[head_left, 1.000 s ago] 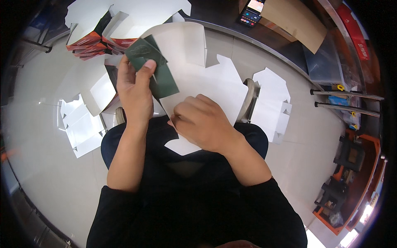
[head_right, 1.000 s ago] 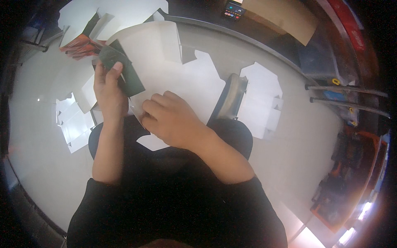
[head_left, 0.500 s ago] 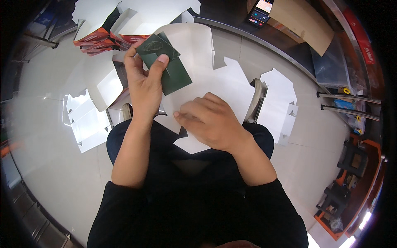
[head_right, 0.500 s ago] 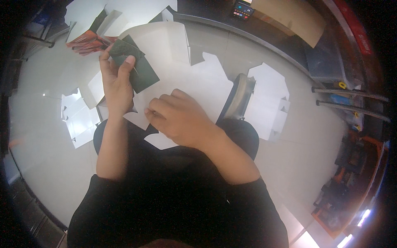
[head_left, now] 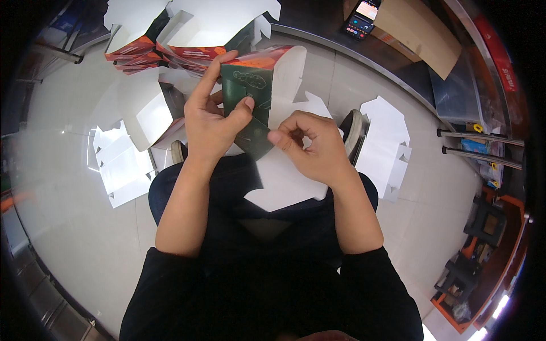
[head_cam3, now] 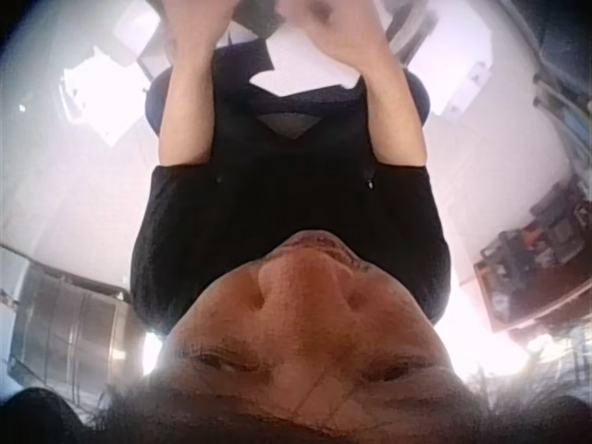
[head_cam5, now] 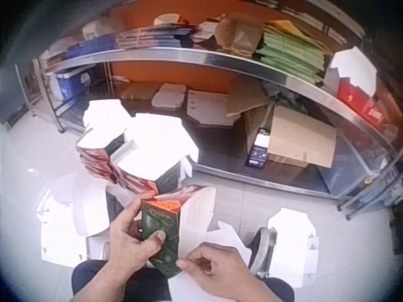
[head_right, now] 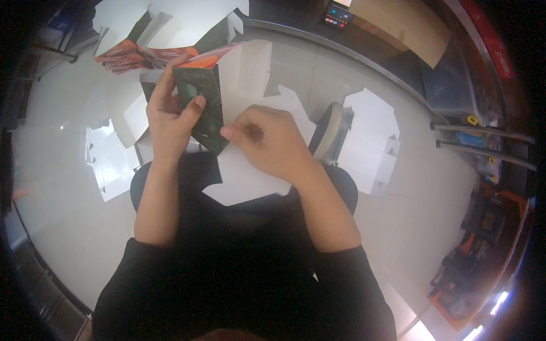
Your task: The person sits on the floor and repeatedly assembles small cardboard boxes. They fold the flaps of flat-packed white and red boxes into shape and place the finished boxes into a growing stack.
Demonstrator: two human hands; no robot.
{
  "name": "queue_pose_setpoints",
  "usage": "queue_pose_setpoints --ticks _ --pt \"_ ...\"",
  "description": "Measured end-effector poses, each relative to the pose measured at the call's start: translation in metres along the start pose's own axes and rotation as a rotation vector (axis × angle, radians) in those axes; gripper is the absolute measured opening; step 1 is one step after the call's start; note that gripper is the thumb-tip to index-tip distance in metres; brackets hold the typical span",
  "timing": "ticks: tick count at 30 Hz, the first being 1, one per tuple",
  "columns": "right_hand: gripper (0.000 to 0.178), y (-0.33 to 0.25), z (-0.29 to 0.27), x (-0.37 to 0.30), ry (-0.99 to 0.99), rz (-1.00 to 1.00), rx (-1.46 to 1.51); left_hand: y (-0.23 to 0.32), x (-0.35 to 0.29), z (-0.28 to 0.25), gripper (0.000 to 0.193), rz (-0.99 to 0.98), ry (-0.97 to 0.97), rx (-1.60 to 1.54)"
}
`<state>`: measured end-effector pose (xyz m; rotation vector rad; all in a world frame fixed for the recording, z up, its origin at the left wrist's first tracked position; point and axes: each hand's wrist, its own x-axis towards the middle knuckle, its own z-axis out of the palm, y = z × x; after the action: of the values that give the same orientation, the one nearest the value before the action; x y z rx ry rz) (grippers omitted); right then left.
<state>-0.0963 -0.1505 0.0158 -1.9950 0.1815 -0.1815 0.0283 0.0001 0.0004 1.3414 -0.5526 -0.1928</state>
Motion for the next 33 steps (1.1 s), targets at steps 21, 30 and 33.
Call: queue_pose_setpoints --ticks 21,30,33 --pt "0.017 0.002 0.011 -0.004 0.263 -0.095 -0.010 0.004 0.000 -0.002 0.069 -0.073 -0.133 0.077" --pt "0.015 -0.001 0.012 -0.006 0.299 -0.261 -0.077 0.007 0.002 -0.004 0.068 -0.115 -0.248 0.079" --pt "0.015 -0.002 0.013 -0.005 0.295 -0.229 -0.066 0.003 0.002 -0.005 0.067 -0.069 -0.260 0.099"
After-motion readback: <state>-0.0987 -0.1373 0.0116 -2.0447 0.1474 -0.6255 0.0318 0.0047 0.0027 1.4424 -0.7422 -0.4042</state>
